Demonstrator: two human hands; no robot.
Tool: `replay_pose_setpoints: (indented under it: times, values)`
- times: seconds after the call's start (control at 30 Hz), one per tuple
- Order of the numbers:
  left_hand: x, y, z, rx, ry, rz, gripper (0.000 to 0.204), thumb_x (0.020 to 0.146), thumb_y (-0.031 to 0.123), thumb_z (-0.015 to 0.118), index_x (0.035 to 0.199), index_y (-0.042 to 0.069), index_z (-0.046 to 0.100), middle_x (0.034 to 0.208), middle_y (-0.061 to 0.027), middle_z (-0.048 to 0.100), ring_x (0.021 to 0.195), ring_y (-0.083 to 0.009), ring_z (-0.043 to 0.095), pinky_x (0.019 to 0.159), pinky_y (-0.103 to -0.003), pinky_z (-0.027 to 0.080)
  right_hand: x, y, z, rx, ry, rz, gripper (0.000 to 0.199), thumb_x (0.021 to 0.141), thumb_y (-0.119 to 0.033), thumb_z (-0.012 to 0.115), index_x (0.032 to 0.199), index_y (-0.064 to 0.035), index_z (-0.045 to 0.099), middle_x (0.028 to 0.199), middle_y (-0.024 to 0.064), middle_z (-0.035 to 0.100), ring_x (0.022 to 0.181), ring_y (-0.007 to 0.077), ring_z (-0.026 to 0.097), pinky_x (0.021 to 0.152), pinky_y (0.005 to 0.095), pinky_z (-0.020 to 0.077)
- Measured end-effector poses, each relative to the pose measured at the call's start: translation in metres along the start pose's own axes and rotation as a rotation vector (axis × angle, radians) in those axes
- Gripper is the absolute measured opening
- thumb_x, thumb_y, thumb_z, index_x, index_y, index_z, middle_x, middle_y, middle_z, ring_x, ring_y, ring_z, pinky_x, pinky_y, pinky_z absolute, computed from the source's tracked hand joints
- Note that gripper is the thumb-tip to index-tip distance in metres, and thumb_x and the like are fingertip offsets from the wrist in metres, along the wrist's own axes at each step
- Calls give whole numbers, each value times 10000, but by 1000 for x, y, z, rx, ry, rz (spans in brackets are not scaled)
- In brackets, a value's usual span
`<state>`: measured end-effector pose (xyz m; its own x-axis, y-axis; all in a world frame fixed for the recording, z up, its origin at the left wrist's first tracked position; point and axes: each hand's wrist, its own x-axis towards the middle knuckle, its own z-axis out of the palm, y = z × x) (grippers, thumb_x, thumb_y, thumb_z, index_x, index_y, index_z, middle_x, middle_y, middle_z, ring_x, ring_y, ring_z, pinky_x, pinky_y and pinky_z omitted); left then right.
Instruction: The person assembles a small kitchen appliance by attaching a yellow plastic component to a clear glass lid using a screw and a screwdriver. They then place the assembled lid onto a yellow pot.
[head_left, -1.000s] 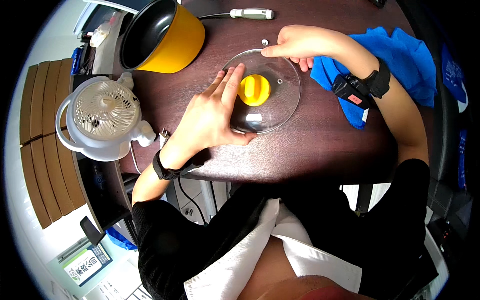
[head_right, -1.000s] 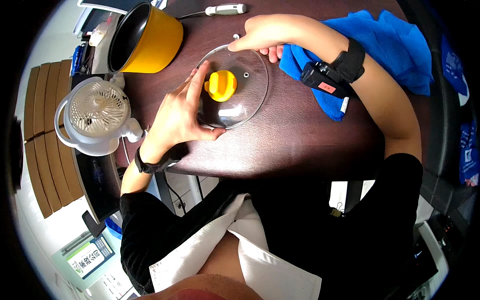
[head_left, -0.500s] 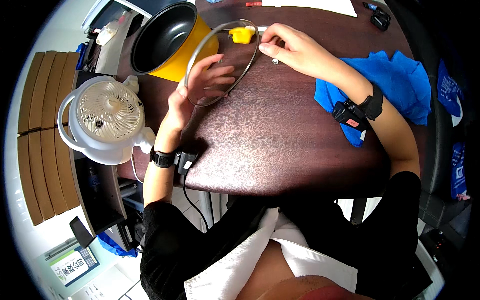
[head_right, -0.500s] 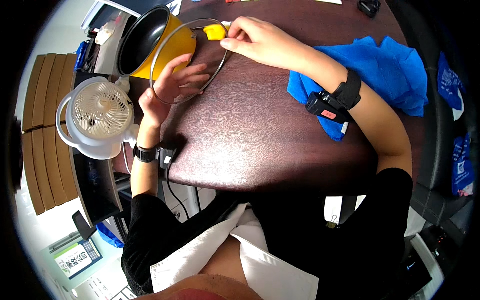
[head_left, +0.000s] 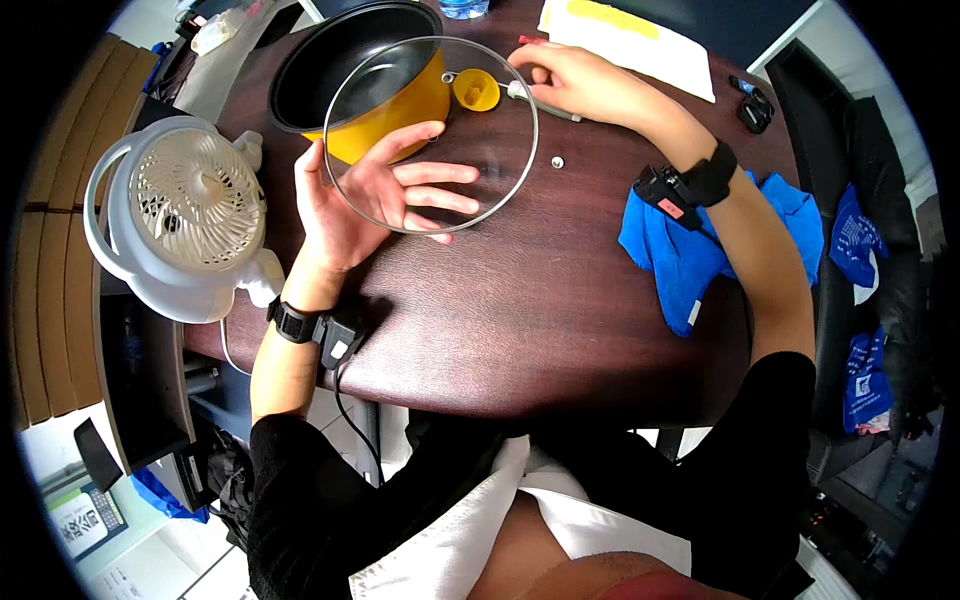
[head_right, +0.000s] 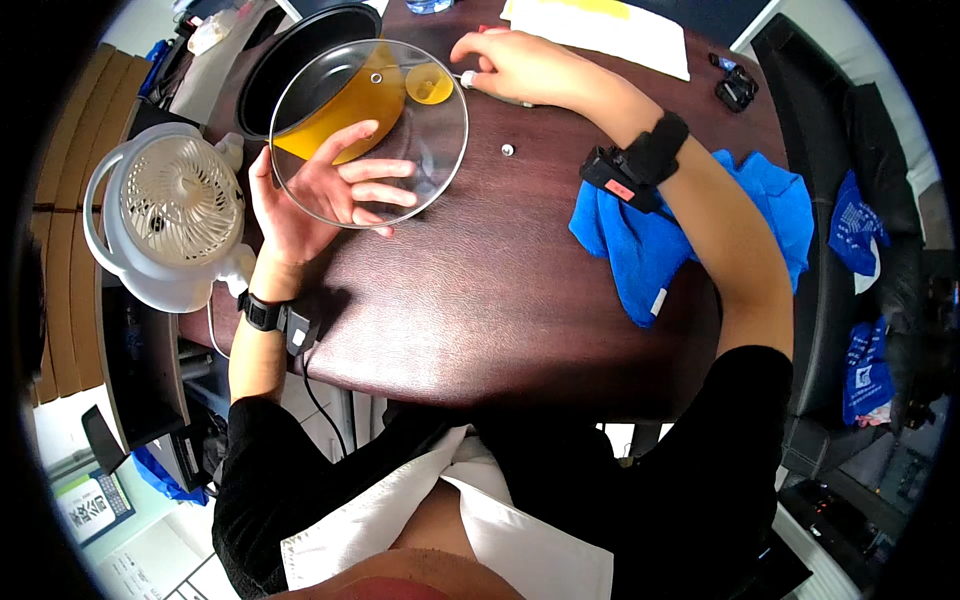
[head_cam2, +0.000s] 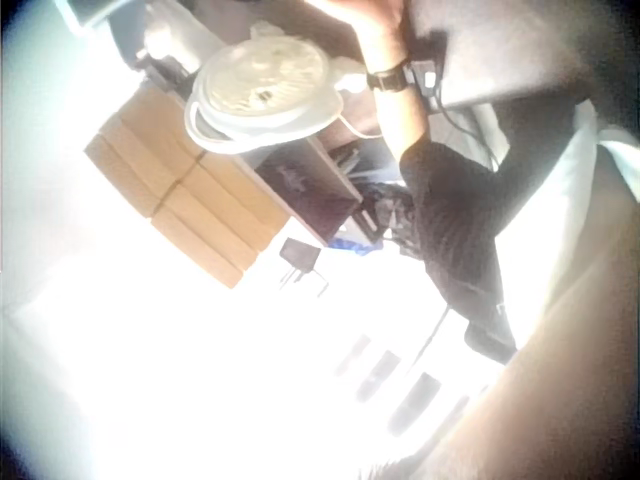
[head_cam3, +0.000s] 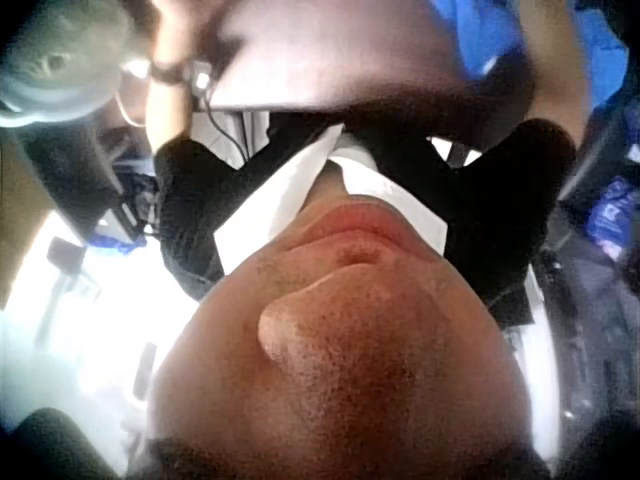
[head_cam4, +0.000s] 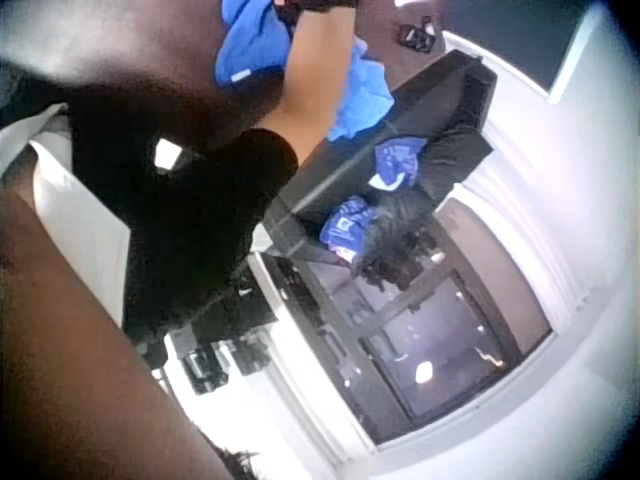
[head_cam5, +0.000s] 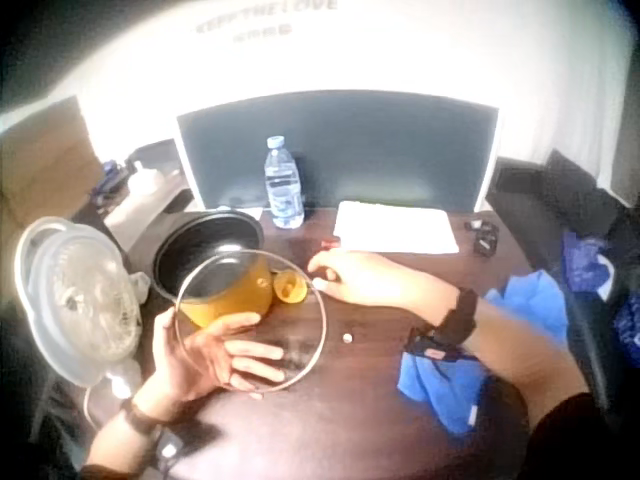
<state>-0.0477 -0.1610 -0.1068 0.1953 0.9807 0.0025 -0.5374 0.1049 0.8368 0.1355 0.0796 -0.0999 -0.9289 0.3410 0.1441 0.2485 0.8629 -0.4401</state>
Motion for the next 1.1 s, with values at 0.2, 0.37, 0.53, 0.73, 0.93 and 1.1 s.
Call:
replay_pose_setpoints:
  times: [0.2,0.37,0.53,0.73,0.93,1.1]
  values:
    - [-4,6,-5,-100,-77,29,1053,777,816,230,1441,-1,239,1260,-395,449,1071,-490,564,756,-501,561,38,-2,10,-202,-99,-46,462,847,-299,650,1226,-60,535,1063,144,592,994,319,601,831,405,483]
    - [-3,3,-5,-88,-79,8,1110,740,854,193,1431,-12,259,1266,-363,477,1093,-465,569,794,-478,549,62,-3,32,-176,-128,-61,452,795,-368,678,1058,-7,610,833,145,580,741,247,570,649,361,452]
    - [-5,-5,-6,-141,-65,14,1098,753,844,223,1446,-8,232,1294,-382,437,1147,-463,532,815,-500,540,58,-7,21,6,-200,-13,497,810,-485,665,944,-7,639,695,99,607,620,212,576,546,323,438]
    - [0,-8,-8,-172,-104,38,1056,771,841,178,1466,47,214,1222,-359,509,1129,-435,556,765,-494,556,-5,-56,33,835,-211,138,397,926,-388,582,1102,-33,613,848,24,625,631,71,552,568,209,468]
    - [-5,-5,1,-85,-53,87,992,807,814,151,1501,109,73,1193,-337,542,1051,-435,604,745,-463,576,-6,-56,48,1185,-240,109,446,956,-382,530,1186,-1,546,1082,79,617,904,114,626,703,220,526]
    - [-4,-8,-4,-18,26,75,986,816,809,156,1496,101,67,1189,-331,548,1024,-439,615,735,-451,579,-8,-53,66,1497,-270,206,447,1013,-359,386,1287,-12,453,1153,90,570,1020,170,593,828,308,511]
